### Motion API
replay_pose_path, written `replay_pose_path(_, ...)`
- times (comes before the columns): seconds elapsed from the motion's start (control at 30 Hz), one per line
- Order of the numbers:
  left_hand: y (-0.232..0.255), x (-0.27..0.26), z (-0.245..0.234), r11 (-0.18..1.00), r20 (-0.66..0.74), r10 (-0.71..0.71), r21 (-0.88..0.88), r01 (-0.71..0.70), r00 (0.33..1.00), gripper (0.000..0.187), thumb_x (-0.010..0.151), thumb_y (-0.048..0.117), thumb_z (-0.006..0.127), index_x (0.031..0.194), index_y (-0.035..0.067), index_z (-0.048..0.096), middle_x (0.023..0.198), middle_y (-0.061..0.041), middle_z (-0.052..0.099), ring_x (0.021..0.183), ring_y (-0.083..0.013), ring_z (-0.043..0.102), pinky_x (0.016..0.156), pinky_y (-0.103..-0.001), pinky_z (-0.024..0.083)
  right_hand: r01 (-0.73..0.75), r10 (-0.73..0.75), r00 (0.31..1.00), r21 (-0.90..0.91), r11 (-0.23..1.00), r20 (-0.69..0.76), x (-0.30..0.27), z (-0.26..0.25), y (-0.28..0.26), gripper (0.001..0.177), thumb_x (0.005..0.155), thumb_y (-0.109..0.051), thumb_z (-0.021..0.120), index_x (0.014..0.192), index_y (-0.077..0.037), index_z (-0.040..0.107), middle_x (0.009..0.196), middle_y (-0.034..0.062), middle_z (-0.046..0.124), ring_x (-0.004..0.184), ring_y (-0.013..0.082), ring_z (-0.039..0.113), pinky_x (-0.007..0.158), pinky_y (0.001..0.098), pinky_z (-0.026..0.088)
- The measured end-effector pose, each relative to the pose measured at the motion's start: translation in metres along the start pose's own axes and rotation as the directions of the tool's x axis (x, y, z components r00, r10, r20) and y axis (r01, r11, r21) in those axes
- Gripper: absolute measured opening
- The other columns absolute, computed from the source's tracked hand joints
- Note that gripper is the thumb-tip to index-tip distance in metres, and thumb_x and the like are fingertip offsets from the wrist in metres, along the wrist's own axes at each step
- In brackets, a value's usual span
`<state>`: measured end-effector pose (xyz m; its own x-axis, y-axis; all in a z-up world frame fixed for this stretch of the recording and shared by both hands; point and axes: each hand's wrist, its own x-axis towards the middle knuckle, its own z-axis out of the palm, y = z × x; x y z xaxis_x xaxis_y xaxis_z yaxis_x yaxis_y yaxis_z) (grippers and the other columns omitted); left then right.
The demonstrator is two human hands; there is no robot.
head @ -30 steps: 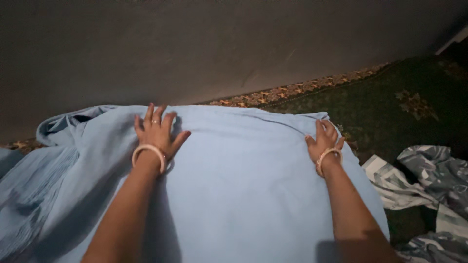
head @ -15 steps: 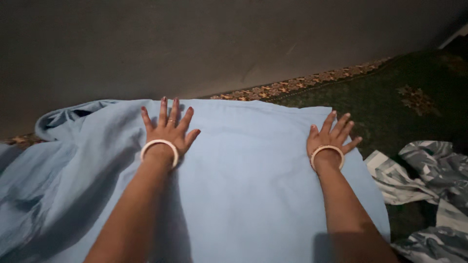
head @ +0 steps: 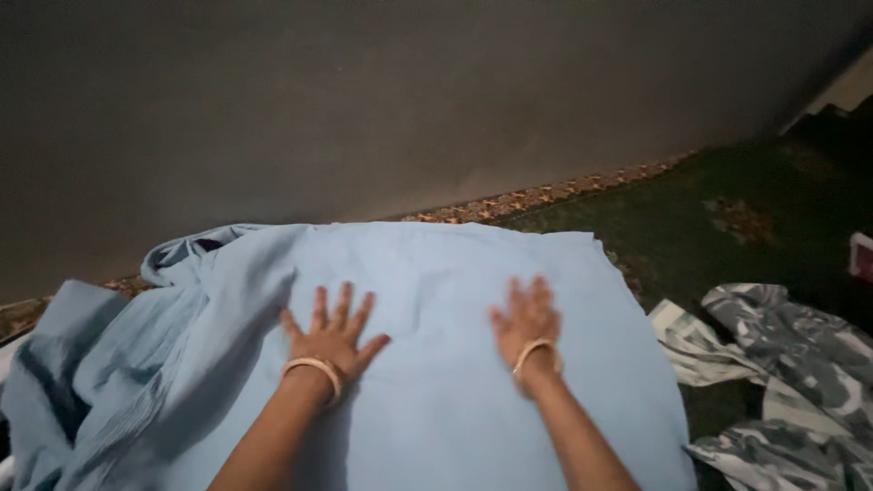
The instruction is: The person irons a light blue shirt laid out on a patterned surface. They smooth the fabric with their hands, use a white electric iron to press the shirt, and periodically fold and unfold sections to ensure even coverage.
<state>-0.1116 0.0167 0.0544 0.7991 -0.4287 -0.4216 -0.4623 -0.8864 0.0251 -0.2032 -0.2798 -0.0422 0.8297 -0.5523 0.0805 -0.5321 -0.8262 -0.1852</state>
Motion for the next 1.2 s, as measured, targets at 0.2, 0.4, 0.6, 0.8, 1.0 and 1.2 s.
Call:
replay_pose_path(0.2,-0.053,0.003,0.049,0.997,-0.284,-0.061,-0.055,0.048,0.957,0.074,0.1,0.064,0.025,0.162,0.027,0.007,0.171,-0.005,-0.003,0.155,-0.0302,-0.006,0.121,-0.06,0.001,0.044,-0.03,0.988,-0.087,0.995,0.155,-0.059,-0.05,0.006,0.069,0.102,-0.058,0.033,0.162,-0.028,0.019,0.171,0.0031,0.011,0.157,0.0233,0.009,0.125,0.0534,0.007)
replay_pose_path(0.4,-0.056,-0.04,0.05,0.996,-0.216,0.046,0.09,-0.027,0.975,0.082,0.095,0.068,0.03,0.162,0.029,0.003,0.17,-0.008,-0.007,0.155,-0.0288,-0.007,0.116,-0.068,0.001,-0.366,0.405,0.898,-0.219,0.904,0.17,-0.078,-0.062,0.028,0.069,0.104,-0.056,0.026,0.163,-0.026,0.01,0.17,0.0068,0.001,0.156,0.0276,0.001,0.119,0.0672,-0.002)
replay_pose_path(0.6,-0.049,-0.09,0.05,0.867,-0.444,0.492,0.172,-0.468,0.749,0.089,0.089,0.075,0.041,0.159,0.029,0.013,0.167,-0.008,0.002,0.155,-0.0326,-0.001,0.11,-0.078,0.0,-0.005,0.02,0.979,-0.075,0.997,0.203,-0.132,-0.039,-0.05,0.074,0.1,-0.06,0.035,0.163,-0.028,0.012,0.172,0.0032,0.0,0.158,0.0269,0.0,0.121,0.062,0.001)
replay_pose_path(0.8,-0.064,-0.132,0.062,0.995,-0.049,0.056,0.083,-0.052,0.997,0.08,0.096,0.071,0.033,0.162,0.034,0.007,0.173,0.001,-0.005,0.159,-0.025,-0.006,0.118,-0.072,0.001,0.0,0.043,0.917,-0.108,0.994,0.397,-0.175,-0.082,-0.078,0.071,0.103,-0.061,0.025,0.164,-0.03,0.007,0.172,0.0015,-0.002,0.159,0.0235,-0.003,0.125,0.0573,-0.002)
replay_pose_path(1.0,-0.08,-0.158,0.062,0.988,-0.029,-0.125,0.088,0.127,0.992,0.079,0.1,0.069,0.03,0.164,0.031,0.004,0.172,-0.002,-0.003,0.158,-0.0256,-0.004,0.119,-0.069,-0.005,-0.134,0.183,0.89,-0.145,0.98,0.418,-0.195,-0.082,-0.087,0.073,0.103,-0.064,0.021,0.165,-0.03,0.001,0.173,0.0038,-0.008,0.158,0.0267,-0.007,0.124,0.0577,-0.002)
replay_pose_path(1.2,-0.116,-0.195,0.053,0.958,-0.095,-0.008,0.283,0.035,0.995,0.078,0.1,0.067,0.035,0.164,0.033,0.005,0.172,-0.004,-0.003,0.159,-0.0272,-0.007,0.117,-0.072,-0.007,-0.133,0.154,0.861,-0.079,0.988,0.485,-0.216,-0.081,-0.124,0.076,0.102,-0.066,0.025,0.165,-0.032,0.001,0.173,0.003,-0.01,0.159,0.0272,-0.01,0.124,0.0601,-0.003)
